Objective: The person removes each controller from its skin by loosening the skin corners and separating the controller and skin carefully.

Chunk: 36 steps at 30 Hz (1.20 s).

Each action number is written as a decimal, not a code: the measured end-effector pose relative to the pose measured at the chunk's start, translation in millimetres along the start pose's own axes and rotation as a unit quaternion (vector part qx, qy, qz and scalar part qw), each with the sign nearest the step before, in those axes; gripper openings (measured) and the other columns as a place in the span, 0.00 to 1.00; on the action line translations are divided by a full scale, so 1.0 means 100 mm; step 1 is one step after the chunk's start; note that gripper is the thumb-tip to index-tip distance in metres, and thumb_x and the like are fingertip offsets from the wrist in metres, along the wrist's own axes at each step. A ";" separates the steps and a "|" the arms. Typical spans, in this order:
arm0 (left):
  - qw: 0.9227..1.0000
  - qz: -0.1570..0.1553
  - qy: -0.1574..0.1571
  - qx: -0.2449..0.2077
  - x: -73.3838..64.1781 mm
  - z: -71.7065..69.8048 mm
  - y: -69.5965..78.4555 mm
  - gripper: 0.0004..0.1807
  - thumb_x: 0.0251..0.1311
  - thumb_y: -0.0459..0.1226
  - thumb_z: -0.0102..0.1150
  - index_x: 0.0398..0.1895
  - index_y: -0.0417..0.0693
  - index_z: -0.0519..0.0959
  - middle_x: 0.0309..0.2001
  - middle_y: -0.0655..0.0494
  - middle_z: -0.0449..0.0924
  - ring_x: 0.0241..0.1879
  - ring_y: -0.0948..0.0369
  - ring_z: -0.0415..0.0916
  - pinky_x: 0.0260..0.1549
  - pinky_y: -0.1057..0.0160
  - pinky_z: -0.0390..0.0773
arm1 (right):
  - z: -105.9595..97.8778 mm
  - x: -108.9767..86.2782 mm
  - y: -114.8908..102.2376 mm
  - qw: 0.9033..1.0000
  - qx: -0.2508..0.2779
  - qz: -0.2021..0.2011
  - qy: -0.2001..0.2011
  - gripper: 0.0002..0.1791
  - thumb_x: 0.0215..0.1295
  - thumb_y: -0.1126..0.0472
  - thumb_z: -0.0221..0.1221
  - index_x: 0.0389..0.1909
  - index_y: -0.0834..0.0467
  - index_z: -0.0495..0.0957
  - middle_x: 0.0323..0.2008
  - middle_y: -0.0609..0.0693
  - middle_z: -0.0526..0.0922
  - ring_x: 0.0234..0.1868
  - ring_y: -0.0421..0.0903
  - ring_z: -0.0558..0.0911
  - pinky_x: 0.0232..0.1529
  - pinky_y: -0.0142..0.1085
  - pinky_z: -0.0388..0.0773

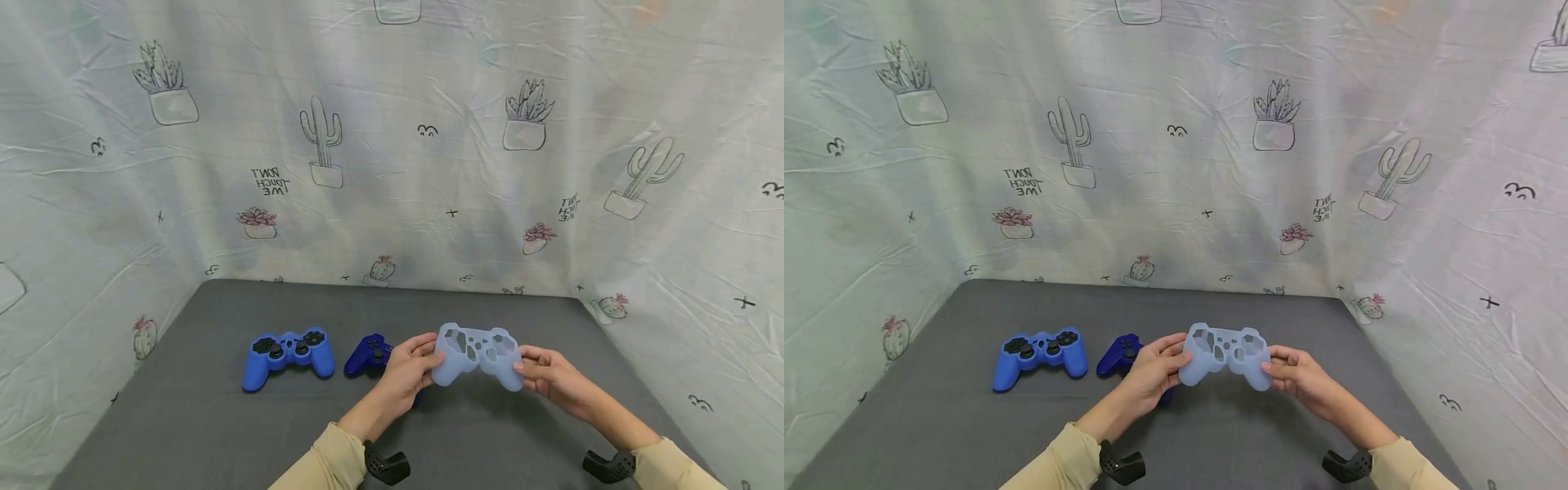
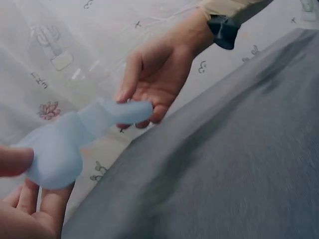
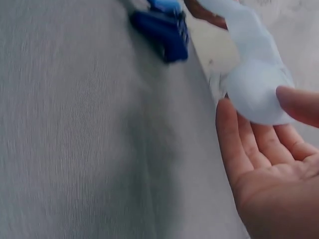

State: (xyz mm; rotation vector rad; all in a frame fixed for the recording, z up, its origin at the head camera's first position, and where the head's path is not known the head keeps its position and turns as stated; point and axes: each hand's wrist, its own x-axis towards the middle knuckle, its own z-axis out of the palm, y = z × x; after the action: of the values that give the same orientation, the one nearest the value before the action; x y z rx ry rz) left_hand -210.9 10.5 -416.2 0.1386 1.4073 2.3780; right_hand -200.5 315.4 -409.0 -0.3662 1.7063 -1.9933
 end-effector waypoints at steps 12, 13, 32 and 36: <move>0.998 0.012 0.067 -0.012 0.29 0.35 -0.28 0.22 0.64 0.23 0.57 0.62 0.32 0.71 0.54 0.43 0.77 0.53 0.50 0.75 0.46 0.48 0.78 | -0.56 0.06 0.09 0.998 0.048 0.010 -0.033 0.20 0.77 0.74 0.39 0.55 0.59 0.77 0.48 0.52 0.82 0.47 0.46 0.82 0.52 0.44 0.77; 0.997 0.011 0.070 -0.010 0.30 0.36 -0.30 0.22 0.64 0.23 0.57 0.62 0.32 0.71 0.54 0.44 0.77 0.53 0.49 0.75 0.45 0.48 0.78 | -0.58 0.05 0.09 0.998 0.046 0.014 -0.035 0.20 0.77 0.74 0.38 0.55 0.59 0.77 0.47 0.52 0.82 0.47 0.46 0.82 0.52 0.44 0.77; 0.995 0.012 0.099 -0.010 0.34 0.46 -0.67 0.23 0.62 0.19 0.55 0.61 0.29 0.71 0.56 0.39 0.77 0.57 0.46 0.73 0.52 0.44 0.73 | -0.80 -0.05 0.29 0.998 -0.007 0.057 0.018 0.17 0.76 0.71 0.45 0.53 0.57 0.80 0.47 0.53 0.82 0.46 0.47 0.82 0.50 0.45 0.78; 0.995 0.010 0.102 -0.007 0.34 0.45 -0.69 0.24 0.60 0.18 0.54 0.61 0.30 0.71 0.58 0.37 0.75 0.59 0.45 0.71 0.53 0.42 0.71 | -0.83 -0.06 0.32 0.997 -0.017 0.066 0.028 0.16 0.76 0.71 0.47 0.52 0.57 0.81 0.46 0.52 0.82 0.45 0.47 0.82 0.50 0.45 0.78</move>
State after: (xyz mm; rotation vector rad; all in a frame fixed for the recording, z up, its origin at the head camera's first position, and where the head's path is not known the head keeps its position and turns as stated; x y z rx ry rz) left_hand -211.7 90.2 -457.0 -0.0985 1.4840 2.4765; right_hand -230.9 385.3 -454.9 -0.2045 1.7531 -1.8981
